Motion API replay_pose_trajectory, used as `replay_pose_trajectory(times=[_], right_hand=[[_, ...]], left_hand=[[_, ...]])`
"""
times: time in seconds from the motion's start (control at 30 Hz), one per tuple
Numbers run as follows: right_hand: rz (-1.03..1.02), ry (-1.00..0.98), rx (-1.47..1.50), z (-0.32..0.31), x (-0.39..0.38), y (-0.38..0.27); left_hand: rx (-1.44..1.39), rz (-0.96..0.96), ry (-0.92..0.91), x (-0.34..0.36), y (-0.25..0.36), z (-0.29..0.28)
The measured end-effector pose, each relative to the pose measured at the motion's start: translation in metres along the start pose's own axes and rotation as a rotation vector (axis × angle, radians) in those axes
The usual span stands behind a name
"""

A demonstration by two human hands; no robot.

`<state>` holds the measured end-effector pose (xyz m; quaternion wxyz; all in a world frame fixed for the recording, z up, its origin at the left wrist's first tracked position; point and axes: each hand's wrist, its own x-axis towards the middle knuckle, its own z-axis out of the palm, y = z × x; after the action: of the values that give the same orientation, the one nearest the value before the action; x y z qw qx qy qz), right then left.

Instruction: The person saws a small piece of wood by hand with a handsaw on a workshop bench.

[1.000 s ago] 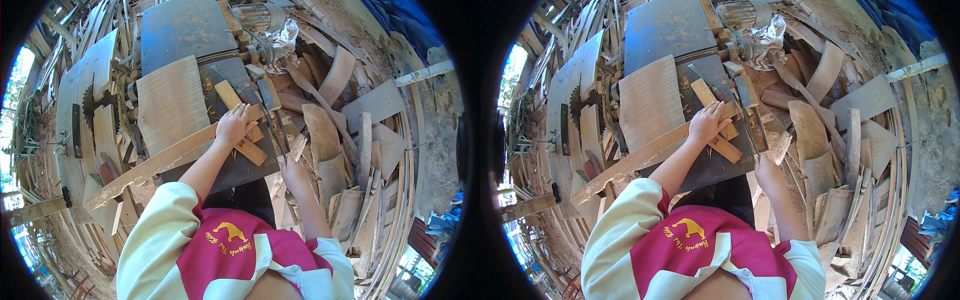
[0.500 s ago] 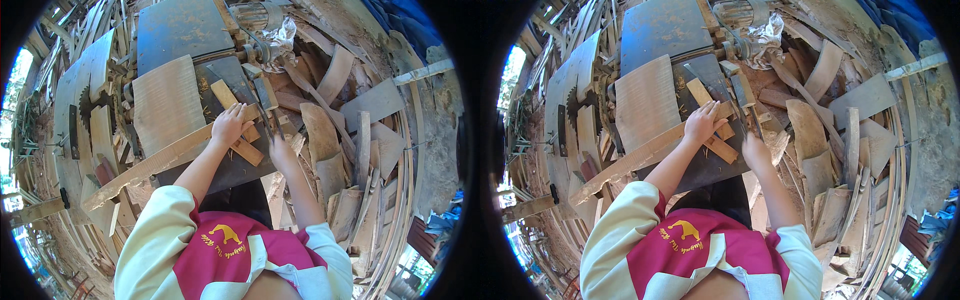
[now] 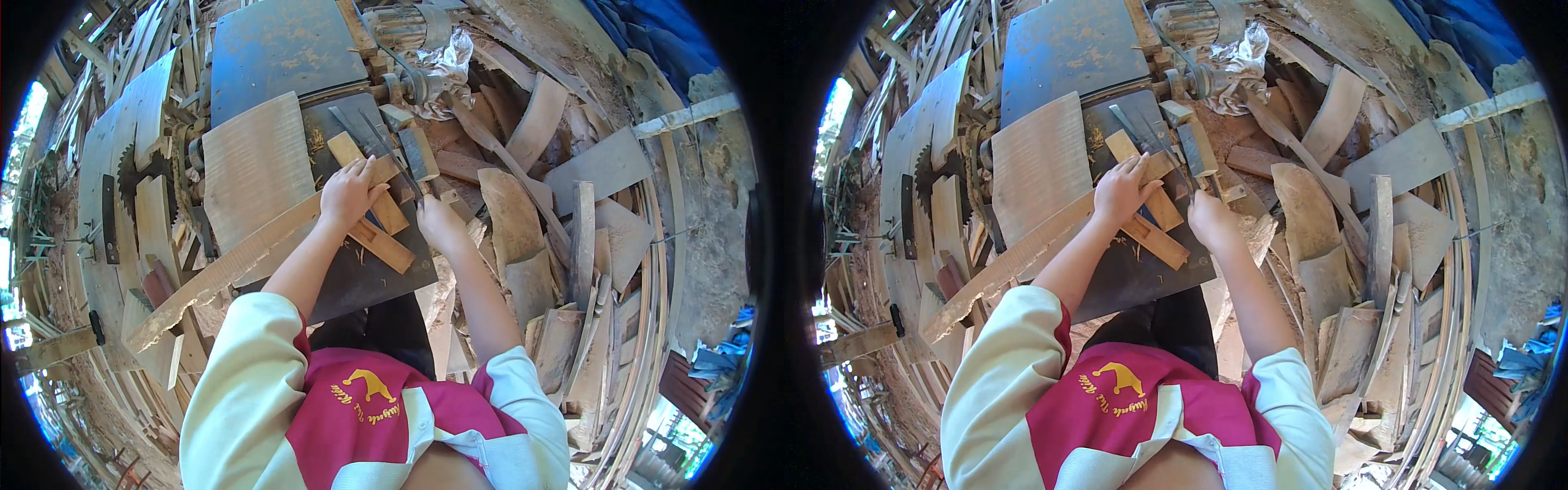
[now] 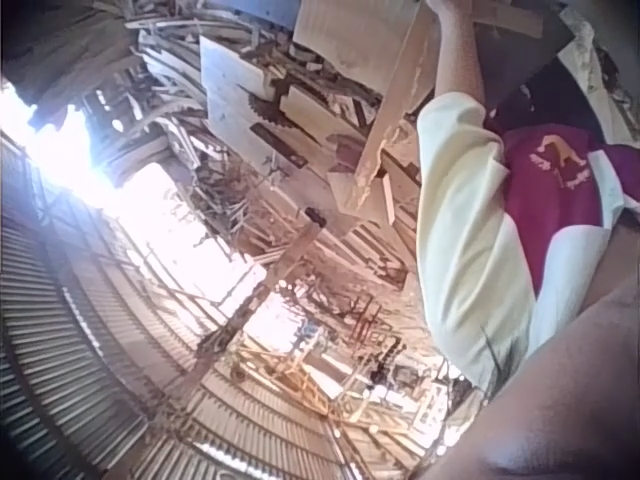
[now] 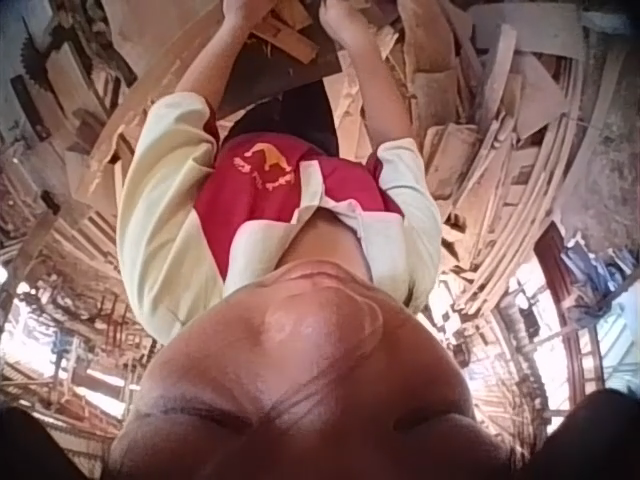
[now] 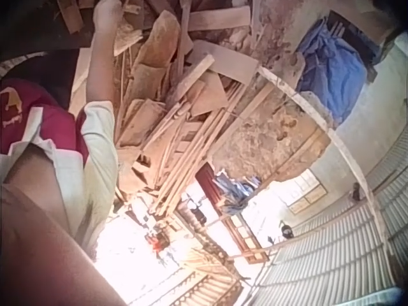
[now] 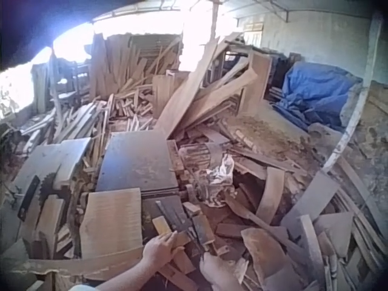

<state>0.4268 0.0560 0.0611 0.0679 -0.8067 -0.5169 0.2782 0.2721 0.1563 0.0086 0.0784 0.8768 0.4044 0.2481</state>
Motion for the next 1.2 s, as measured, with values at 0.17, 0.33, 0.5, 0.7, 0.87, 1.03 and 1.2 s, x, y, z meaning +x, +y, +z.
replay_pose_trajectory(times=[0.17,0.33,0.5,0.7,0.87,1.03,1.2], right_hand=[[-0.031,-0.034,0.021,0.003,0.034,-0.014],[-0.059,-0.018,0.046,0.010,0.059,-0.012],[-0.073,0.043,0.049,0.018,0.007,0.011],[-0.022,0.015,0.024,0.011,-0.080,0.049],[-0.006,0.035,-0.009,0.009,-0.080,0.048],[-0.058,0.049,0.033,0.008,-0.030,0.016],[-0.100,0.065,-0.018,0.013,0.048,0.001]], left_hand=[[0.006,0.006,-0.016,0.002,0.001,-0.003],[-0.013,-0.042,-0.109,0.005,0.006,-0.006],[-0.017,-0.057,-0.166,0.005,0.002,-0.008],[0.091,-0.010,-0.131,0.004,0.001,-0.001],[0.121,-0.035,-0.240,0.002,0.006,0.000],[0.127,0.000,-0.212,-0.001,0.007,0.002],[0.092,-0.029,-0.175,0.004,0.011,-0.002]])
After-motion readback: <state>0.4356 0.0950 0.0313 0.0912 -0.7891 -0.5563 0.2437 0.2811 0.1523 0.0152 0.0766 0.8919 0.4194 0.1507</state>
